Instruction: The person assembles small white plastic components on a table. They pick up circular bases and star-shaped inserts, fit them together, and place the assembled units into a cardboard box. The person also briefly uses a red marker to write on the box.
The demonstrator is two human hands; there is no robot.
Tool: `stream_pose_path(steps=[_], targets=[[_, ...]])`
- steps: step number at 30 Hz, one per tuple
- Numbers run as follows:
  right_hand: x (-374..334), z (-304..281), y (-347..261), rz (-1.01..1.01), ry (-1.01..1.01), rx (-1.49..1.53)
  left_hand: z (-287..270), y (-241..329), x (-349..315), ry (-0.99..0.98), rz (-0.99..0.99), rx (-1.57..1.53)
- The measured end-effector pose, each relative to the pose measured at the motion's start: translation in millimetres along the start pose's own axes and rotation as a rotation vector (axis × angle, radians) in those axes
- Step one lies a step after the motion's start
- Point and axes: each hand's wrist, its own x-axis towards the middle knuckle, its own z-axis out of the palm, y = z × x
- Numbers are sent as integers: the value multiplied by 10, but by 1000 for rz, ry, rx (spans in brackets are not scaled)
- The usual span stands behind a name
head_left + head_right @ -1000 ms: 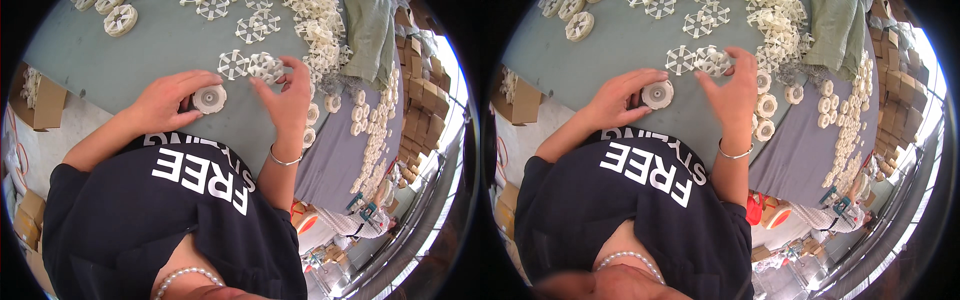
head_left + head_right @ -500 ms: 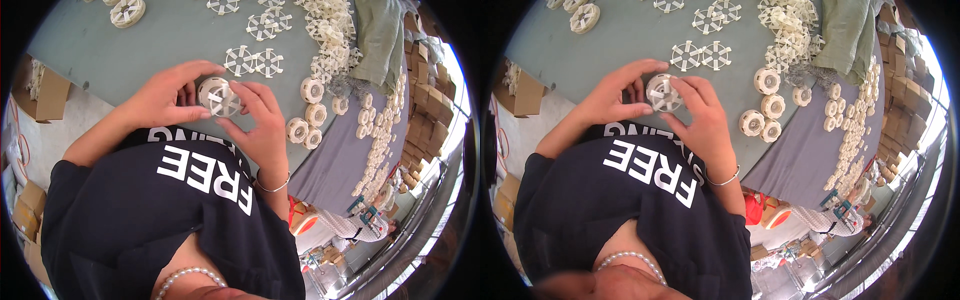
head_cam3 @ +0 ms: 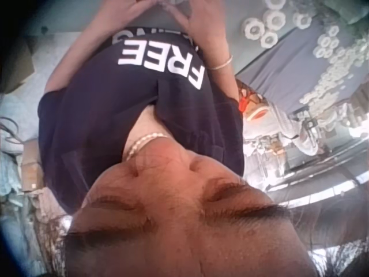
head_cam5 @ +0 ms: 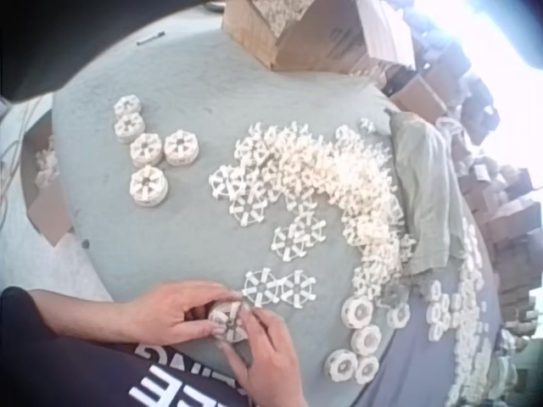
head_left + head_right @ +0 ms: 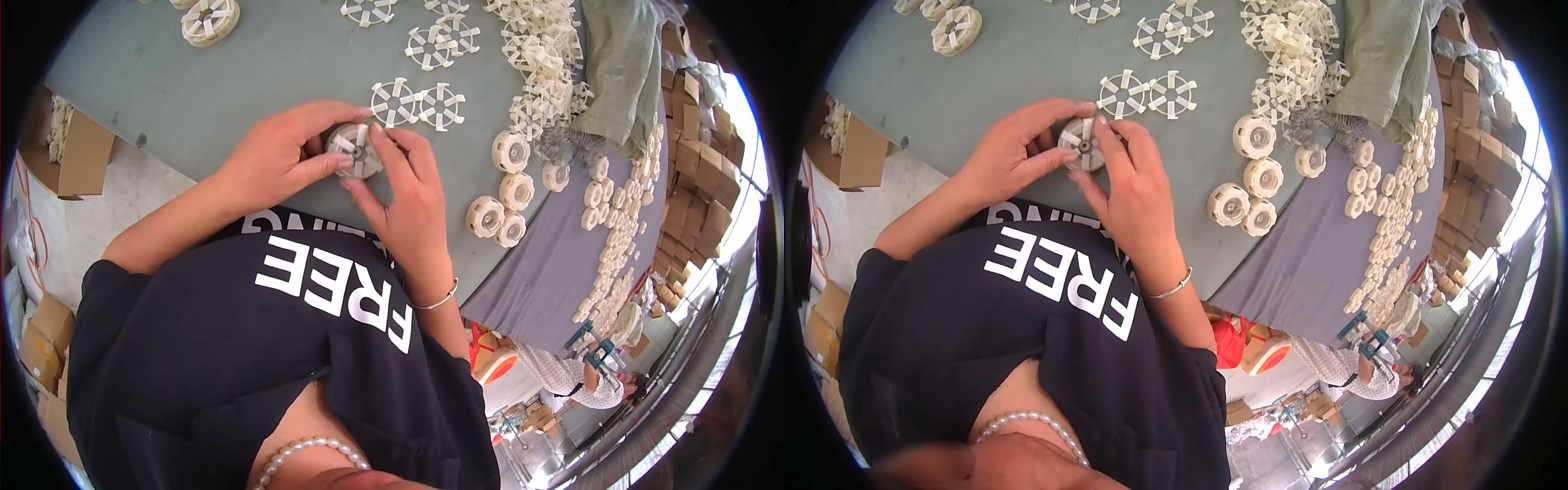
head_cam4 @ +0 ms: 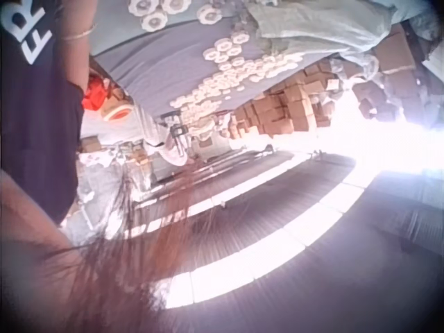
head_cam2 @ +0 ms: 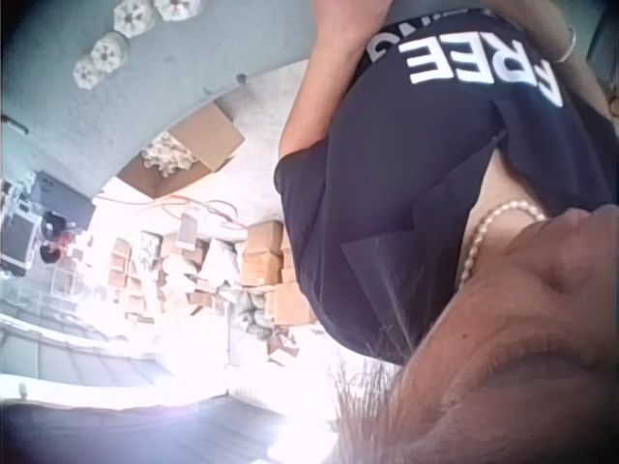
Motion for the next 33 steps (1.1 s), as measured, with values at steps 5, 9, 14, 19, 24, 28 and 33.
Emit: stream_pose_path(steps=[5, 9, 14, 19, 24, 28, 33], targets=[[0, 18, -72, -36, -17, -259, 45, 83, 41, -28, 93, 141], [-81, -421, 233, 5, 10, -181, -212, -228, -50, 55, 251, 265], [-248, -793, 712, 313, 268, -816, -652, 2, -19, 562, 69, 621], [-261, -345, 204, 116, 148, -545, -142, 158, -79, 39, 137, 400], [69, -338, 209, -11, 183, -253, 221, 110, -32, -77, 270, 487], [349, -332, 683, 6, 239, -261, 166, 63, 49, -138, 301, 484], [168, -289, 461, 503, 333, 402, 51, 66, -48, -89, 225, 316]])
